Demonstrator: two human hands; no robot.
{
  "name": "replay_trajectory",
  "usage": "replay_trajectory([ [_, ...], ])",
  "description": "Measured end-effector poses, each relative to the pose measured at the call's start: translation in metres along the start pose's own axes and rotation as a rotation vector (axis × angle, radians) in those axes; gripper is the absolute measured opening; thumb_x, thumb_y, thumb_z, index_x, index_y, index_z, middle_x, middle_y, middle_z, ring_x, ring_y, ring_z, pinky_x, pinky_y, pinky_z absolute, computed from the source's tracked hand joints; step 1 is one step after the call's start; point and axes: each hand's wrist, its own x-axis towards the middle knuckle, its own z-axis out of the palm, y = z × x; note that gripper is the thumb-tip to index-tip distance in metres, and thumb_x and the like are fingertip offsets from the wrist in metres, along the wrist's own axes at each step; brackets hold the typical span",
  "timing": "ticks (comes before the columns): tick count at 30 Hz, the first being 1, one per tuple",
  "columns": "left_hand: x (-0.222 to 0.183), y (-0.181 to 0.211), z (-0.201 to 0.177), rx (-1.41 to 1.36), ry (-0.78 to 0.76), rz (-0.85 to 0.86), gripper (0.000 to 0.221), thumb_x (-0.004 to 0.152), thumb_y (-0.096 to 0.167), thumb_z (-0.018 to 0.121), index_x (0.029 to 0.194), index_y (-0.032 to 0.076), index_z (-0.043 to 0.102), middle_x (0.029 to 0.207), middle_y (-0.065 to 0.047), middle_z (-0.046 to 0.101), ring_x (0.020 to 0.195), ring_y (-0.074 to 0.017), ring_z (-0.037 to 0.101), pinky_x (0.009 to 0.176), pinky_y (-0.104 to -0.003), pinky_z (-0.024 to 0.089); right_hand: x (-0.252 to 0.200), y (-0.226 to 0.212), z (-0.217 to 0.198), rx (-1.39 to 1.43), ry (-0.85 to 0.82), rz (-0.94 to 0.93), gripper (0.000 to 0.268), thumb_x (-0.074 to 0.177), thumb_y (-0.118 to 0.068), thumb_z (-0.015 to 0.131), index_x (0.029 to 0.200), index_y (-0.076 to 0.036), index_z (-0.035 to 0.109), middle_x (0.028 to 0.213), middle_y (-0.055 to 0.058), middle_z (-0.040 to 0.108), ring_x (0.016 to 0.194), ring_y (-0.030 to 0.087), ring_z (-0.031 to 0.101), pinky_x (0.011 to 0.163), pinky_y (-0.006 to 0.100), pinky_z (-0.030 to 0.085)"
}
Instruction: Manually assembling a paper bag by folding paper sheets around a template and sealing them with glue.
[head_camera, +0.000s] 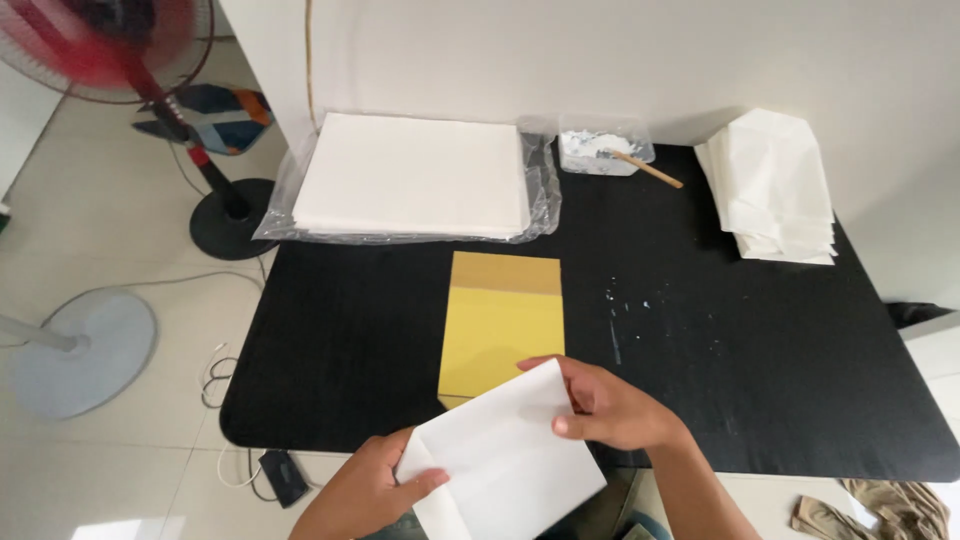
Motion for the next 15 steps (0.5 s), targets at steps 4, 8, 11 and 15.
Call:
replay_trajectory([
  [4,0.028,0.022,0.008,-0.120,-0.049,0.223,0.066,0.082,0.047,0.072,0.143,0.025,0.057,0.133,0.009,0.076,0.113,-0.0101,0.076,0.089,-0.028,0.058,-0.038,0.017,0.005,-0.118,0.585,0.328,0.045,0.084,-0.024,0.078,0.126,-0.011,0.070,0.114,0.005,0.084,0.099,0.020,0.081,0.078,0.033,0.067],
  [8,0.048,0.043,0.026,-0.140,-0.070,0.288,0.084,0.085,0.045,0.076,0.158,0.026,0.041,0.095,0.001,0.067,0.086,-0.0121,0.064,0.080,-0.027,0.050,-0.066,0.007,0.010,0.173,1.071,0.415,0.040,0.090,-0.015,0.071,0.129,-0.004,0.072,0.120,0.014,0.081,0.100,0.032,0.077,0.084,0.043,0.063],
  [11,0.067,0.039,0.041,-0.094,0.120,0.388,0.058,0.089,0.041,0.072,0.144,0.025,0.061,0.103,0.007,0.079,0.085,-0.0072,0.071,0.082,-0.026,0.056,-0.087,0.016,-0.007,0.494,1.239,0.303,0.039,0.093,0.000,0.065,0.132,-0.002,0.061,0.126,0.022,0.072,0.107,0.042,0.068,0.090,0.056,0.058],
  [15,0.116,-0.008,0.064,0.020,0.483,0.735,0.033,0.094,0.041,0.063,0.111,0.019,0.079,0.079,0.005,0.082,0.068,-0.0078,0.077,0.066,-0.026,0.061,-0.115,0.047,-0.056,0.616,1.365,0.143,0.046,0.090,-0.001,0.065,0.135,-0.005,0.055,0.122,0.023,0.070,0.100,0.038,0.065,0.085,0.052,0.054],
])
